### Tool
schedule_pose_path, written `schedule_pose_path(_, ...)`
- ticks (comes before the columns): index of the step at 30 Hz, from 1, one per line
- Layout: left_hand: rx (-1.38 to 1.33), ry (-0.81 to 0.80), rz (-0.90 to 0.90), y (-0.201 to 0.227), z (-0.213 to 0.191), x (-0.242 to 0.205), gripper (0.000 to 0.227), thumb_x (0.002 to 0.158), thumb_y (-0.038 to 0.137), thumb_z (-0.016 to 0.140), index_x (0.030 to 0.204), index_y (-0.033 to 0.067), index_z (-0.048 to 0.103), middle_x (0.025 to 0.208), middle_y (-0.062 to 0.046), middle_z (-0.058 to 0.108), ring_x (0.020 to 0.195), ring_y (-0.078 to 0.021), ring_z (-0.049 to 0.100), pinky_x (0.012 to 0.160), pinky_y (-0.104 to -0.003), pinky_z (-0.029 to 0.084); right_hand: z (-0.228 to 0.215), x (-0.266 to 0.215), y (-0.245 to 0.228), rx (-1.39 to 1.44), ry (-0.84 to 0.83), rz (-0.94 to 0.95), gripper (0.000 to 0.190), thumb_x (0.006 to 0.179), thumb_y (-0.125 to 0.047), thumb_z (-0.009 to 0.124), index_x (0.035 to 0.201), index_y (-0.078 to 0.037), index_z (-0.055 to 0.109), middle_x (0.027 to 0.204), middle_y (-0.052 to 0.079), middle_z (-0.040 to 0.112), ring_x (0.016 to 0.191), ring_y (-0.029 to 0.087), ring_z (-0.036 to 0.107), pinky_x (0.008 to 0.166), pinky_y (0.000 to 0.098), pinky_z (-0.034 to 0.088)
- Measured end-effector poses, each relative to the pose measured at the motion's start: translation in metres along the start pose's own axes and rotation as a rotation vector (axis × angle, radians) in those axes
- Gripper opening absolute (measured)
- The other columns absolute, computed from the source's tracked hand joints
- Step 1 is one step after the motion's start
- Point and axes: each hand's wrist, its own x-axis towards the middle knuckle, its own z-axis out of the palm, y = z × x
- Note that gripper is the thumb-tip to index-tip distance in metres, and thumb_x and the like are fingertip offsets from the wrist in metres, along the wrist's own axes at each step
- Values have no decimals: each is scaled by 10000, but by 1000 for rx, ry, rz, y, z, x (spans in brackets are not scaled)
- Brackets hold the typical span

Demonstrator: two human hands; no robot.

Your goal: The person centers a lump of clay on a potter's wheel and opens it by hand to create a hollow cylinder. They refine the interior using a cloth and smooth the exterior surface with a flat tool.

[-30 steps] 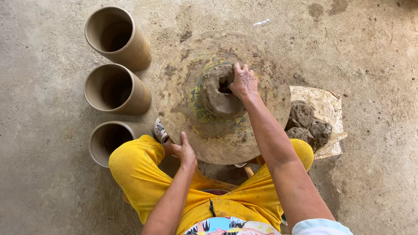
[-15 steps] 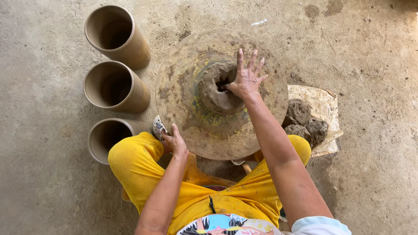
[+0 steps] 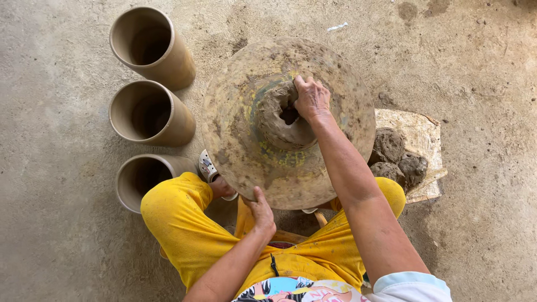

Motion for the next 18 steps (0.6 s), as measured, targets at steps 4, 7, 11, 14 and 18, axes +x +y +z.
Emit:
schedule_pose_path(4,-193,-127,-57,26,3,1,865,883,396,726,1581,65,337,1576,-178,451,1374,-311,482,1129,-404,404,-16,-7,-17,-152,-135,7,904,728,-98,780,1490,-290,334,1536,155,313,1430,423,328,1089,664,362)
schedule_pose_path(7,-93,-53,-126,89,-11,52,1038,968,454,720,1620,185,-41,1668,-89,124,1462,-241,304,1163,-411,211,-35,-15,-20,-167,-122,61,1342,627,-179,870,1612,-358,-23,1654,180,-148,1530,497,-39,1092,849,143)
schedule_pose_path(11,1,28,-30,119,0,92,767,945,477,669,1525,64,383,1475,-117,537,1301,-247,526,1099,-388,422,-37,-25,-19,3,-250,298,1337,673,-420,945,1587,-390,-30,1666,230,-84,1483,538,58,1054,778,257)
schedule_pose_path(14,-179,-33,41,97,-1,80,701,951,398,652,1504,37,417,1463,-139,559,1280,-262,553,1081,-399,451,-25,-11,-13,45,-326,256,1185,706,-152,810,1688,-310,165,1435,256,497,1279,446,582,1028,512,579)
schedule_pose_path(18,-106,55,123,55,0,59,604,1028,362,624,1484,-11,487,1450,-198,588,1258,-295,556,1095,-402,451,-3,-1,0,-65,-181,112,829,739,-119,830,1467,-187,441,1247,197,563,1098,410,629,851,482,586)
